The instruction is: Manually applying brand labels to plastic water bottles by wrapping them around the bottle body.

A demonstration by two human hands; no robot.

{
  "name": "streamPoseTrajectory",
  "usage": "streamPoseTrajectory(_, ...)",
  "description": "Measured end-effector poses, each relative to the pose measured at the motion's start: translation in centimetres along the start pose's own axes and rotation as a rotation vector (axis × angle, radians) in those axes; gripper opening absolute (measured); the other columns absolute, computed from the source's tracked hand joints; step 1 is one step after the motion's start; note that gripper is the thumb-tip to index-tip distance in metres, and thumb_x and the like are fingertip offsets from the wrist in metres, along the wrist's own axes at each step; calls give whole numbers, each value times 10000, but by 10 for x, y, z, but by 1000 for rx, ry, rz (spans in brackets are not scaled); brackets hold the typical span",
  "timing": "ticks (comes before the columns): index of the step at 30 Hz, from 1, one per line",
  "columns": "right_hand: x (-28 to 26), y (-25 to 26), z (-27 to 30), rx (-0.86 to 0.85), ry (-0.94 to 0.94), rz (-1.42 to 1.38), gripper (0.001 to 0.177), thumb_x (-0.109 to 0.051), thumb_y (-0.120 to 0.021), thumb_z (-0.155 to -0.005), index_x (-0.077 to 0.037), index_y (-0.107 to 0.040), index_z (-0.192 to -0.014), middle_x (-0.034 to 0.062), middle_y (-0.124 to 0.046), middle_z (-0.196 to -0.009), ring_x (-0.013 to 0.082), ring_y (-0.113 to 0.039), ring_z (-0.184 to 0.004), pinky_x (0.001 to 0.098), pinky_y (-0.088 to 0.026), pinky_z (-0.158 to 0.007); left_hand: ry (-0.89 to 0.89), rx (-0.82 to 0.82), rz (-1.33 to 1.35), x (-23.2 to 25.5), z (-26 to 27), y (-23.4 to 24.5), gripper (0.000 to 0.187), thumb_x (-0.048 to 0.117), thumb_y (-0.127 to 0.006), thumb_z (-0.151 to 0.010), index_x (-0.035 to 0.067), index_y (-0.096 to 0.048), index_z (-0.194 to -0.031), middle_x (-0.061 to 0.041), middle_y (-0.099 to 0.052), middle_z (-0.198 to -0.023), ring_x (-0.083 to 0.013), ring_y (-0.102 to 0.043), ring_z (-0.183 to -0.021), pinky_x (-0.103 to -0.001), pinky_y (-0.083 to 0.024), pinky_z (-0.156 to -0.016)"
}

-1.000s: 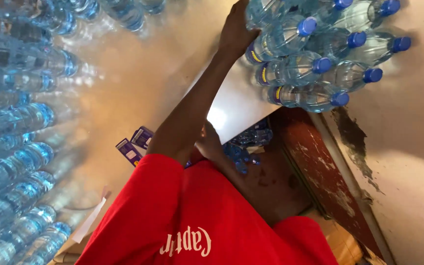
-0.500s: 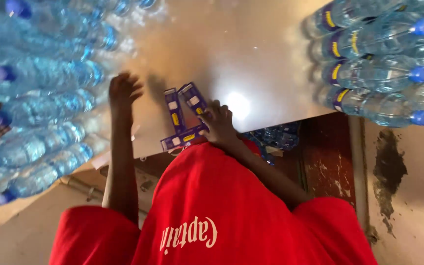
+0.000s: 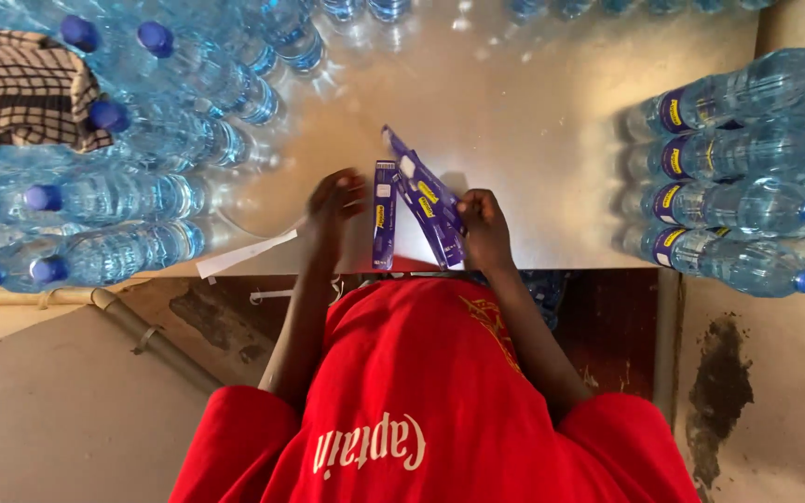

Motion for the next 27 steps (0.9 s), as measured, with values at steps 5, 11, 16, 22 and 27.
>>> streamPoseTrajectory(5, 35, 4, 14, -128, -82, -389, 194, -19, -616, -1104, -105, -632, -1277, 18, -595, -916, 173, -745, -730, 273, -597, -690, -63, -476, 233, 48, 12, -89, 515, 378, -654, -1126, 53, -610, -1523, -144, -751, -1428, -190, -759, -1258, -367, -621, -1045)
streamPoseTrajectory(11, -46, 5, 41, -77, 141, 5, 264, -146, -695, -1122, -93, -693, -1381, 99, -689, -1133, 167, -694, -972, 393, -593, -942, -304, -402, -69, 101, 51, -105, 233, 220, -860, -1021, 11, -789, -1098, -97, -711, -950, -135, -665, -934, -337, -577, -842)
streamPoseTrajectory(16, -145, -11, 54, 10, 412, 103, 289, -347, -845, -1052, -106, -751, -1180, 10, -577, -1001, 101, -589, -895, 289, -472, -809, -325, -465, -106, 126, 98, -113, 284, 109, -880, -993, -21, -766, -1219, -123, -719, -937, -167, -650, -889, -299, -548, -844)
streamPoseTrajectory(22, -140, -30, 58, -278, 439, -53, 207, -165, -855, -1017, -33, -746, -1133, 67, -574, -962, 183, -653, -998, 395, -541, -956, -408, -456, -128, 135, 106, -105, 182, 139, -763, -1063, 7, -801, -1182, -110, -730, -971, -167, -669, -956, -327, -555, -907)
streamPoseTrajectory(27, -148, -50, 72, -168, 436, 19, 172, -185, -769, -1100, -38, -730, -1019, 53, -586, -848, 128, -626, -935, 384, -551, -926, -481, -279, -203, 143, 139, -109, 174, 161, -702, -1092, 69, -767, -1225, -163, -813, -1007, -236, -762, -1003, -406, -576, -941)
Point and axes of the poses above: each hand's wrist, its own z-axis away from the middle knuckle, its own y-axis out of the back of the hand, x = y × z, the point moved 2 cm from there along -z, towards the middle knuckle
